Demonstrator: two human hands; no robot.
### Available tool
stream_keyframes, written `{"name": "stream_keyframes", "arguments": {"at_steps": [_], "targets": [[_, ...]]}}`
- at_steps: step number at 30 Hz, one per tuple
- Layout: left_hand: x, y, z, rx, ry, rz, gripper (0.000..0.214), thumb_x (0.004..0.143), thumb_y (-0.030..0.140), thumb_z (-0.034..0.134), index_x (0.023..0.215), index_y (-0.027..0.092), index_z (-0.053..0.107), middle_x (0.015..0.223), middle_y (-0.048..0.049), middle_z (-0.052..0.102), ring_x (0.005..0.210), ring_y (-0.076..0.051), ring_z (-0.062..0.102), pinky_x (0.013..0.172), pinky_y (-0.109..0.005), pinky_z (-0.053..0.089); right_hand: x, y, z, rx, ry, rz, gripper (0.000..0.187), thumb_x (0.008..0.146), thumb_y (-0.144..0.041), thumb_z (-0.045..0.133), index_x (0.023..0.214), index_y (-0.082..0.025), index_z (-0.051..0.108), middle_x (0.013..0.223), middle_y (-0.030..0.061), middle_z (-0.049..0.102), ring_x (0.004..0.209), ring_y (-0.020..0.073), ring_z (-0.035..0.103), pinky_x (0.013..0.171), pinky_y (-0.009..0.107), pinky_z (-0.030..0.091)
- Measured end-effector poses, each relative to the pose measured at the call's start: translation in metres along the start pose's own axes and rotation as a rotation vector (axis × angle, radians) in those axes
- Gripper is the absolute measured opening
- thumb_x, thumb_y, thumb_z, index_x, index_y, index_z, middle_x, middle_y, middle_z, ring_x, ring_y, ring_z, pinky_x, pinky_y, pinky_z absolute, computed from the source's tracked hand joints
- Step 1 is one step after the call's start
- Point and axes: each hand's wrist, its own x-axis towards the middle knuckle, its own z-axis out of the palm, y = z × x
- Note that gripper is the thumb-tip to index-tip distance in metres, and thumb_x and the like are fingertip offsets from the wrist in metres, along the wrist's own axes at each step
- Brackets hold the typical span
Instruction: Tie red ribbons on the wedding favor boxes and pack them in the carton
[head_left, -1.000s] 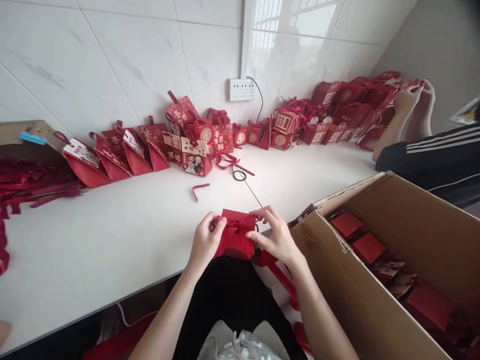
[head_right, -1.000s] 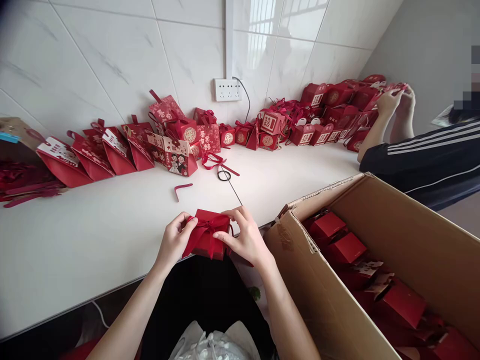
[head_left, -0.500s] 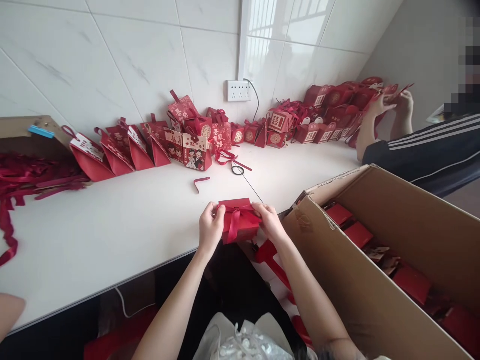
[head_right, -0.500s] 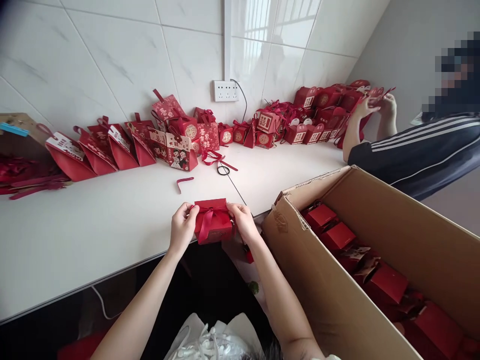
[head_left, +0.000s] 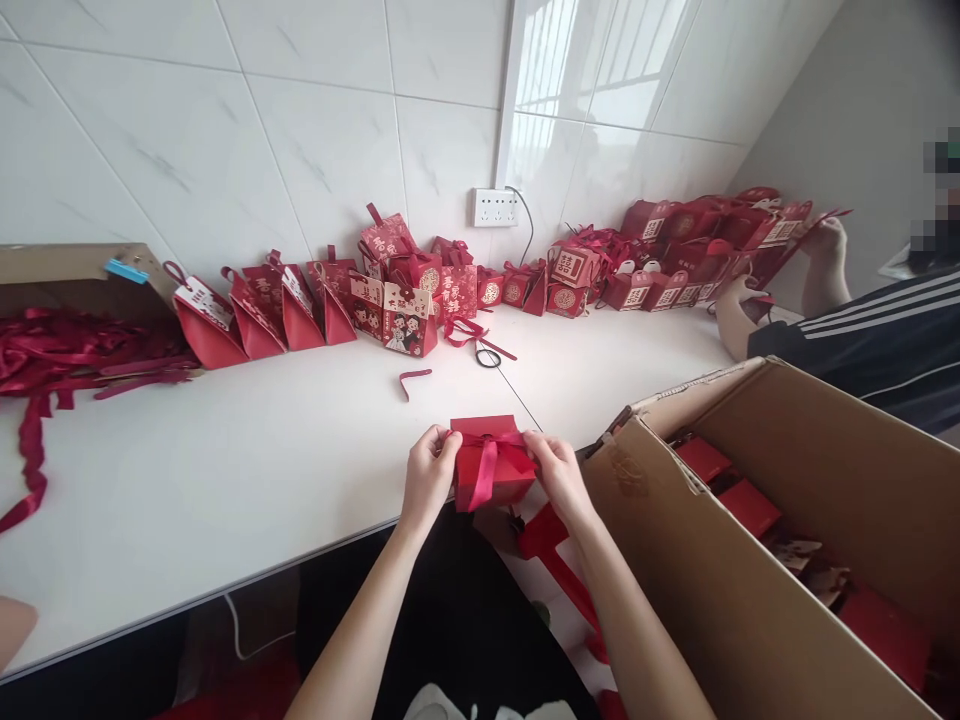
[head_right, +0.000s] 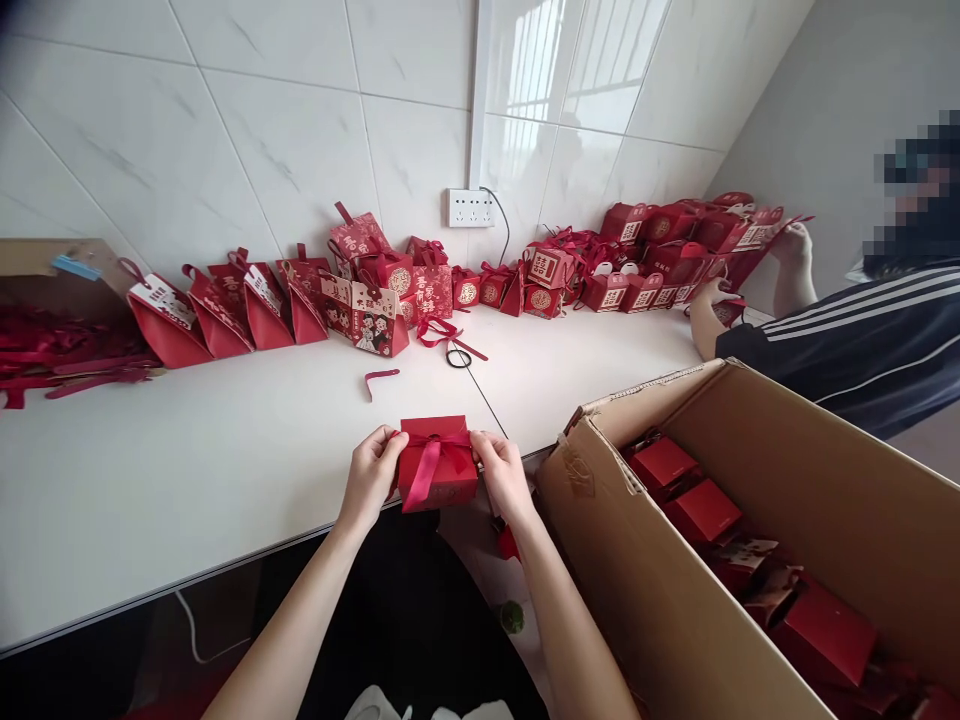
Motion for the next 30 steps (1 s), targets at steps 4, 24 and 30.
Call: {"name": "stream_keyframes", "arguments": {"at_steps": [4, 24, 30], "targets": [[-0.002, 0.005, -0.005, 0.005, -0.057, -0.030, 0.032, 0.081, 0.038, 0.052, 0.061, 0.020, 0.036, 0.053, 0.0074, 0.033, 0.044, -0.007, 0.030, 0.041, -0.018, 0.026, -0.020, -0.025, -0.015, -0.479, 0.051, -0.515, 0.023, 0.085, -0.038, 0.049, 0.096, -0.020, 0.058, 0.094, 0.0060, 0.059, 0.088, 0.0209, 0.056, 0.077, 0.036, 0.047], [0.002, 0.014, -0.005, 0.306, -0.002, 0.187, 0.018, 0.082, 0.034, 0.055, 0.072, 0.019, 0.049, 0.072, 0.0013, 0.055, 0.064, -0.012, 0.055, 0.057, -0.022, 0.043, 0.003, -0.018, -0.032, -0.803, -0.440, -0.449, 0.110, 0.063, -0.049, 0.077, 0.147, -0.023, 0.011, 0.149, 0.0186, 0.022, 0.139, 0.0352, 0.022, 0.105, 0.056, 0.035], [-0.010, 0.018, 0.000, 0.358, 0.061, 0.867, 0.007, 0.084, 0.020, 0.060, 0.079, 0.018, 0.055, 0.074, -0.0007, 0.056, 0.070, -0.012, 0.055, 0.064, -0.024, 0.048, 0.010, 0.015, -0.022, -0.707, -0.389, -0.531, 0.107, 0.067, -0.034, 0.077, 0.148, -0.027, 0.007, 0.134, 0.0156, 0.041, 0.125, 0.0312, 0.046, 0.099, 0.052, 0.044]]}}
